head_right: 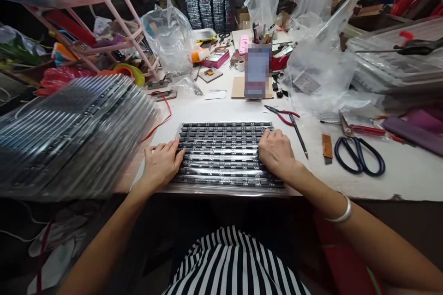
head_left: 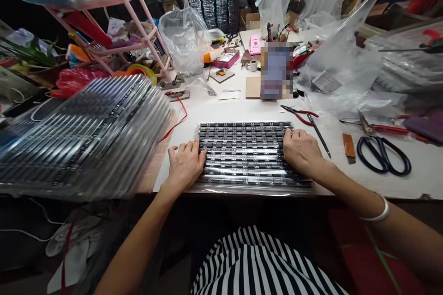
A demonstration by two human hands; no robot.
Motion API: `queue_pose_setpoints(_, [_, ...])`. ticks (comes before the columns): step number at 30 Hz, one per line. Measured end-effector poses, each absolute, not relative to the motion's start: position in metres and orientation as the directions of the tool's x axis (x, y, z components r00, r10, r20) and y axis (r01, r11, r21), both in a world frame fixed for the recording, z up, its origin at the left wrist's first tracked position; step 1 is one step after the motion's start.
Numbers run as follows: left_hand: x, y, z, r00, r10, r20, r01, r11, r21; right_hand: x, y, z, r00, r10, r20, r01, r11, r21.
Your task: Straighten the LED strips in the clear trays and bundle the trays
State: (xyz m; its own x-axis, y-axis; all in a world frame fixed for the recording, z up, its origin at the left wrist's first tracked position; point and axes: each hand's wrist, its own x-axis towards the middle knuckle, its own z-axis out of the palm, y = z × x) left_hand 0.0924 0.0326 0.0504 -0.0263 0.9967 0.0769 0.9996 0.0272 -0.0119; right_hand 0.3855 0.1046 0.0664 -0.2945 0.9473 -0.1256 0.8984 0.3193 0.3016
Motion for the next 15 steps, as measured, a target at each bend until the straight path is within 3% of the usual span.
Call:
queue_pose_setpoints(6, [0.077, 0.045, 0.045, -0.036, 0.988, 0.148, 0.997, 0.026, 0.066, 0.39, 0.094, 0.059, -0.232, 0.973, -0.014, 0.972, 0.233, 0.04])
queue_pose_setpoints(11, [0.061, 0.065, 0.038, 0.023, 0.966, 0.257, 0.966, -0.087, 0.243, 0.409, 0.029, 0.06, -0.145, 0.989, 0.006, 0.988, 0.145, -0.055])
queue_pose_setpoints(13, [0.069, 0.073, 0.035, 0.026, 0.956, 0.293, 0.952, -0.113, 0.285, 0.423, -0.007, 0.061, -0.089, 0.992, 0.094, 0.97, 0.107, -0.219])
queue_pose_setpoints(15, [0.087, 0.079, 0.034, 0.091, 0.962, 0.256, 0.941, -0.167, 0.294, 0.44, -0.044, 0.059, 0.067, 0.979, 0.195, 0.887, 0.03, -0.461])
